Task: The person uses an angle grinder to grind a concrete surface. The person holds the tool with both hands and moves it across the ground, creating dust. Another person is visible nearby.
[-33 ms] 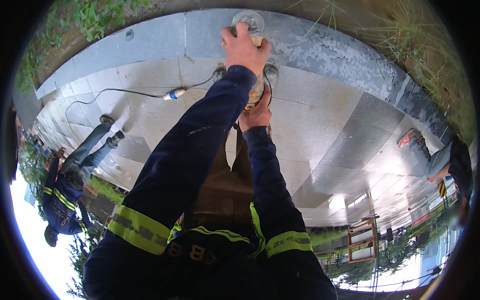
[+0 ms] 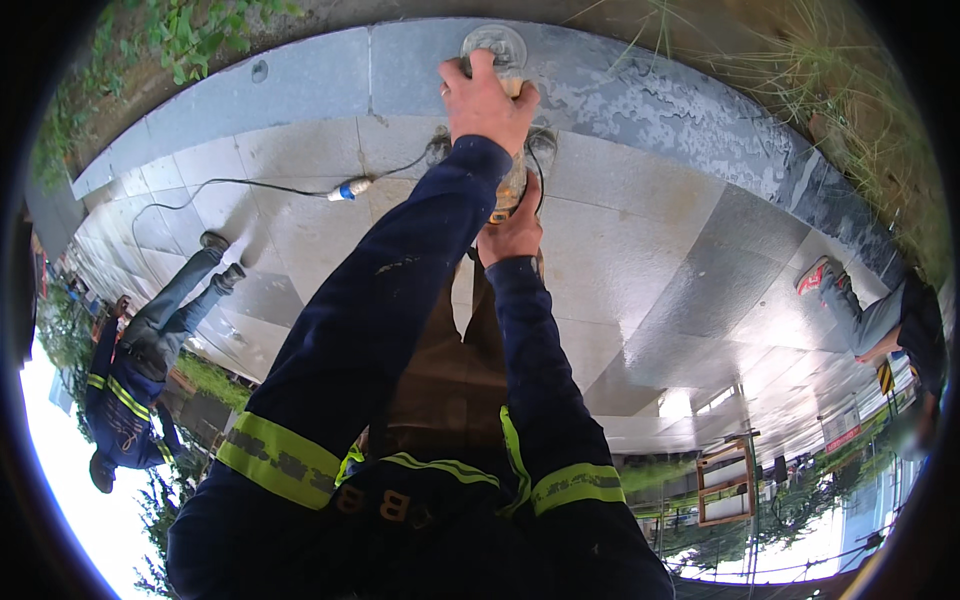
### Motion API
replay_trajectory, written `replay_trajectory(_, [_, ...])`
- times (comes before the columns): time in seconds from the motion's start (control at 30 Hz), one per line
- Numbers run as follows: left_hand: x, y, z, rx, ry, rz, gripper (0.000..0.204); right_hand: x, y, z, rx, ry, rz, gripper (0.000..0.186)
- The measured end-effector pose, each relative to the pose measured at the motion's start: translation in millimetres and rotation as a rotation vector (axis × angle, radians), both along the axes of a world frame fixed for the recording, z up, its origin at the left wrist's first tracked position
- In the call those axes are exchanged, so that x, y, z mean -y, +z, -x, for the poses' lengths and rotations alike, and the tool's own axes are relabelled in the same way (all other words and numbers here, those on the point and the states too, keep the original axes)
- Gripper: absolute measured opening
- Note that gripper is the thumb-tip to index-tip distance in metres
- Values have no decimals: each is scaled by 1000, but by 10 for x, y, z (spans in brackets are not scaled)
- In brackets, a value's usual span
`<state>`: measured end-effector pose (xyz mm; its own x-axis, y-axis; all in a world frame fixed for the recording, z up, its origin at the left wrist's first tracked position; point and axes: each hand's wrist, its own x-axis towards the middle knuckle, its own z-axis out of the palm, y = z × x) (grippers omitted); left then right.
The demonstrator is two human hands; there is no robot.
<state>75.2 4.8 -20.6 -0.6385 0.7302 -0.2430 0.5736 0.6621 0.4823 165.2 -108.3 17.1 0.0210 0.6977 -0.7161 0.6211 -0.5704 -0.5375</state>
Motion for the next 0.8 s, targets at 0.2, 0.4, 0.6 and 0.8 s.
replay_trajectory(0.2, [3, -24, 11, 66, -129, -95, 54, -8, -40, 1, 21, -82, 54, 85])
replay_trajectory(0.4, [-21, -28, 58, 78, -31, -1, 54, -47, -43, 28, -6, -21, 5, 84])
replay_trajectory(0.6, [-44, -75, 55, -21, -65, -69, 55, -55, -96, 15, -5, -22, 8, 79])
replay_trajectory(0.8, [12, -70, 102, 88, 7, 78, 55, 41, -174, 20, -2, 15, -71, 81])
